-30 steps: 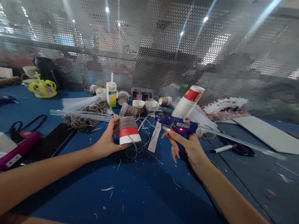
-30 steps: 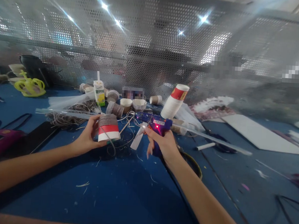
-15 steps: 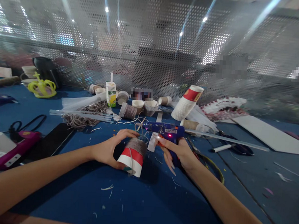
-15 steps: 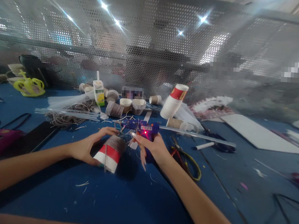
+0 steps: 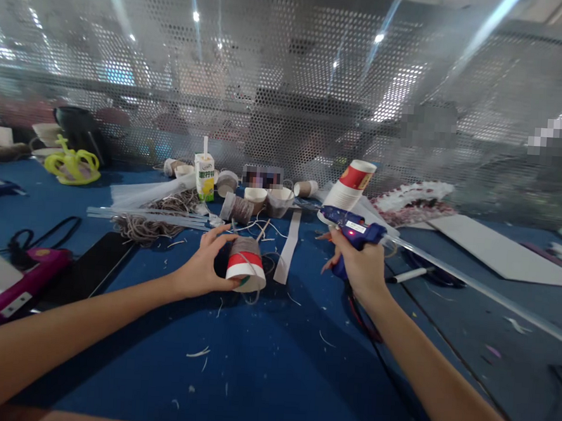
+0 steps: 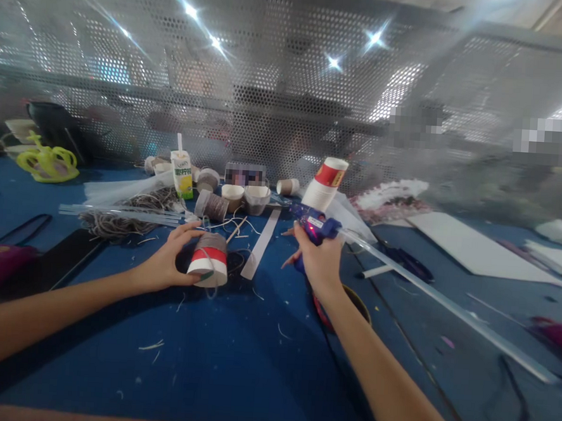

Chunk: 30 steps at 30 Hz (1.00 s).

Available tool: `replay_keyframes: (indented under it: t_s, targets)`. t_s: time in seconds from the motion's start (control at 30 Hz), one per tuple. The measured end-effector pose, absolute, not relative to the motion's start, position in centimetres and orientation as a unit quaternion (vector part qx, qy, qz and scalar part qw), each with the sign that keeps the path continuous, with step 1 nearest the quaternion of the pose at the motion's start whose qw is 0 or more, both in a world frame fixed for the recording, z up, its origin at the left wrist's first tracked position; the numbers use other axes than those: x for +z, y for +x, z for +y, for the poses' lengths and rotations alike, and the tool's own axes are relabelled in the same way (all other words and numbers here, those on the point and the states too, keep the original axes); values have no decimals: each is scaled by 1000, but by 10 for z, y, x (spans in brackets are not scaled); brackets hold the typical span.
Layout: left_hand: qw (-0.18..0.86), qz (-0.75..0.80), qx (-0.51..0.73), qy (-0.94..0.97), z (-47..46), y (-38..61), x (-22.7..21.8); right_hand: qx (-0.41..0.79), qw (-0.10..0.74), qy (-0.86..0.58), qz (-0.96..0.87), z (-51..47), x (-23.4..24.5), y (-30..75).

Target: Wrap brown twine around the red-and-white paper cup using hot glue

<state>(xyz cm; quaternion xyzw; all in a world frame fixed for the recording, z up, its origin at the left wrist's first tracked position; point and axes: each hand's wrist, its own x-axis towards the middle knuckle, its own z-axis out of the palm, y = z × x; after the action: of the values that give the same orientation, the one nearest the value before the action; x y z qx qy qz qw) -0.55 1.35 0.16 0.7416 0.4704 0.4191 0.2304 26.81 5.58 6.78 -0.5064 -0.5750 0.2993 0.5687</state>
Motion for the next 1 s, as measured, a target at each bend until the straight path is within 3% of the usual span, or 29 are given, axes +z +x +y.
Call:
replay_keyframes:
  t_s: [0.4, 0.6, 0.7, 1.0]
  targets:
    - [96, 472, 462, 745, 4, -2, 7, 347, 504, -464, -640, 38, 63, 251]
    - [190, 418, 501, 734, 10, -4, 3, 479, 438, -392, -652, 23, 62, 248]
    - [257, 394, 508, 722, 13, -4, 0, 479, 400, -390, -677, 16, 61, 245]
    - [211, 392, 518, 731, 11, -6, 0, 462, 321, -419, -713, 11, 59, 240]
